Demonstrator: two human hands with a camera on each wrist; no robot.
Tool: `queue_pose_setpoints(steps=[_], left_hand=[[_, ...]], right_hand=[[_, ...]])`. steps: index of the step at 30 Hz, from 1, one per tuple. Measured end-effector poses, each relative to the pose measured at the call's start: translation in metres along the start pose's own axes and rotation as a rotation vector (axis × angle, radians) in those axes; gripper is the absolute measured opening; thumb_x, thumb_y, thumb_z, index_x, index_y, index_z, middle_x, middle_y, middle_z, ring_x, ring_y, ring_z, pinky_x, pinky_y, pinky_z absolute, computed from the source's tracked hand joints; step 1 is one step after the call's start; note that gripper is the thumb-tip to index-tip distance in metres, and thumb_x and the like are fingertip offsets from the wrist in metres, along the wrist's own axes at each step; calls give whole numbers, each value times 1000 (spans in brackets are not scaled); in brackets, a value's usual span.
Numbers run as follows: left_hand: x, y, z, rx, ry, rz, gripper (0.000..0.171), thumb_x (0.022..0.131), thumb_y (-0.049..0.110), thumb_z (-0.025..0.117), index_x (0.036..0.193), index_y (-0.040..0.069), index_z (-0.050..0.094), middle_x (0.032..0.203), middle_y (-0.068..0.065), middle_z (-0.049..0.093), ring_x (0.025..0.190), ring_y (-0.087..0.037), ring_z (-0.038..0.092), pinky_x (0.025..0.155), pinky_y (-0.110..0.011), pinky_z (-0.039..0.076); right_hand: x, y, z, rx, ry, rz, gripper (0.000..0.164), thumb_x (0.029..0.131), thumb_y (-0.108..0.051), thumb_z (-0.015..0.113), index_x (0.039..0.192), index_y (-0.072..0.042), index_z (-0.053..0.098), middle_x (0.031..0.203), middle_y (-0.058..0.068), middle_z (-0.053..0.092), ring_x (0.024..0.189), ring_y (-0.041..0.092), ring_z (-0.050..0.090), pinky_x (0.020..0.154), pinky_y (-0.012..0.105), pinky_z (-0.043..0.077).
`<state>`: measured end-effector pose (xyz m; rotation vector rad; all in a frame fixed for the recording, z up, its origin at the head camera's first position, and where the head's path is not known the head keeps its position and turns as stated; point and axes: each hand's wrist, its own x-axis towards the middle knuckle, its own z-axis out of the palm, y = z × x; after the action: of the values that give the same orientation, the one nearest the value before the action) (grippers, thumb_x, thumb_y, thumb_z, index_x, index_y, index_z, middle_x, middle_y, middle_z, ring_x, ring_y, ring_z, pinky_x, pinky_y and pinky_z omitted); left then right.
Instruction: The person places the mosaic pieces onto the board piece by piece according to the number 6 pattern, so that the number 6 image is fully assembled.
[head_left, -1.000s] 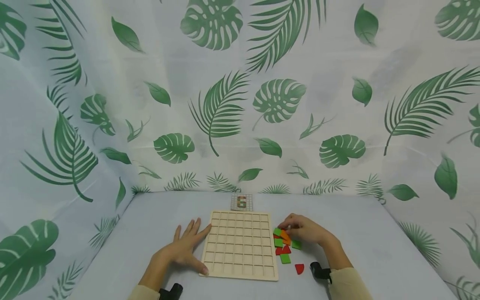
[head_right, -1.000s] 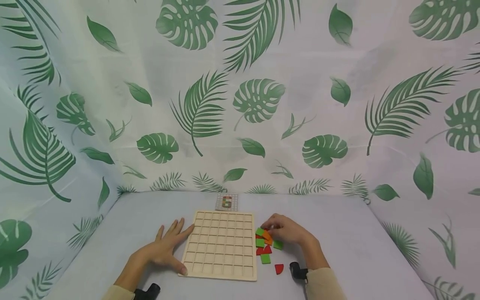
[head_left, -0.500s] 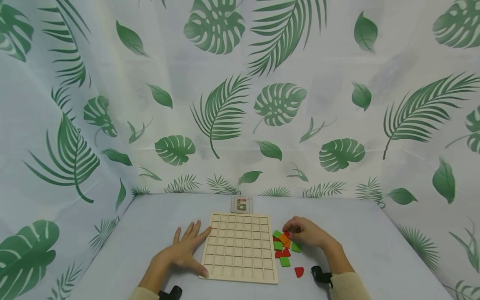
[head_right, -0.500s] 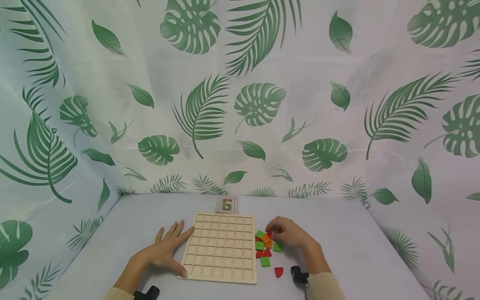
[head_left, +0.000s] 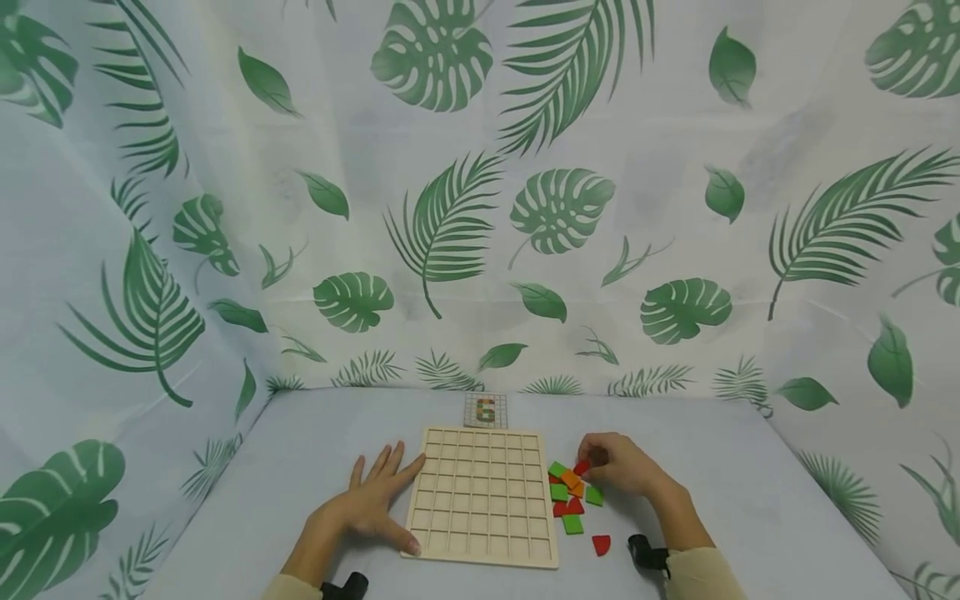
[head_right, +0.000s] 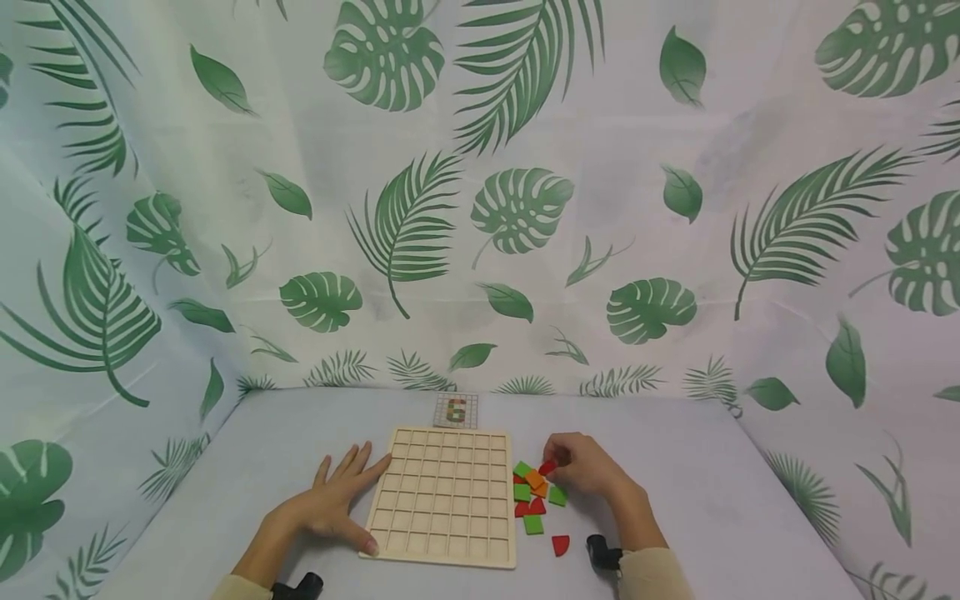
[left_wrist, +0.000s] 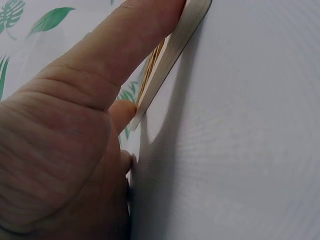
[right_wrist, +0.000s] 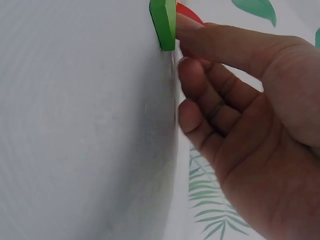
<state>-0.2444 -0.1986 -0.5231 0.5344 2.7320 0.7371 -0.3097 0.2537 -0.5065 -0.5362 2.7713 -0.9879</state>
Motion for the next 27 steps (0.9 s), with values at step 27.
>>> queue_pose_setpoints(steps=[27], left_hand=[[4, -2, 3, 28, 8, -37, 139, 52, 71, 93, 166, 27, 26, 175, -20, 0, 162, -42, -5, 121, -74, -14]], right_hand=[[45, -61, 24, 360, 247, -195, 19, 95, -13, 76, 113, -8, 76, 103, 10, 79, 90, 38, 76, 78, 24, 61]])
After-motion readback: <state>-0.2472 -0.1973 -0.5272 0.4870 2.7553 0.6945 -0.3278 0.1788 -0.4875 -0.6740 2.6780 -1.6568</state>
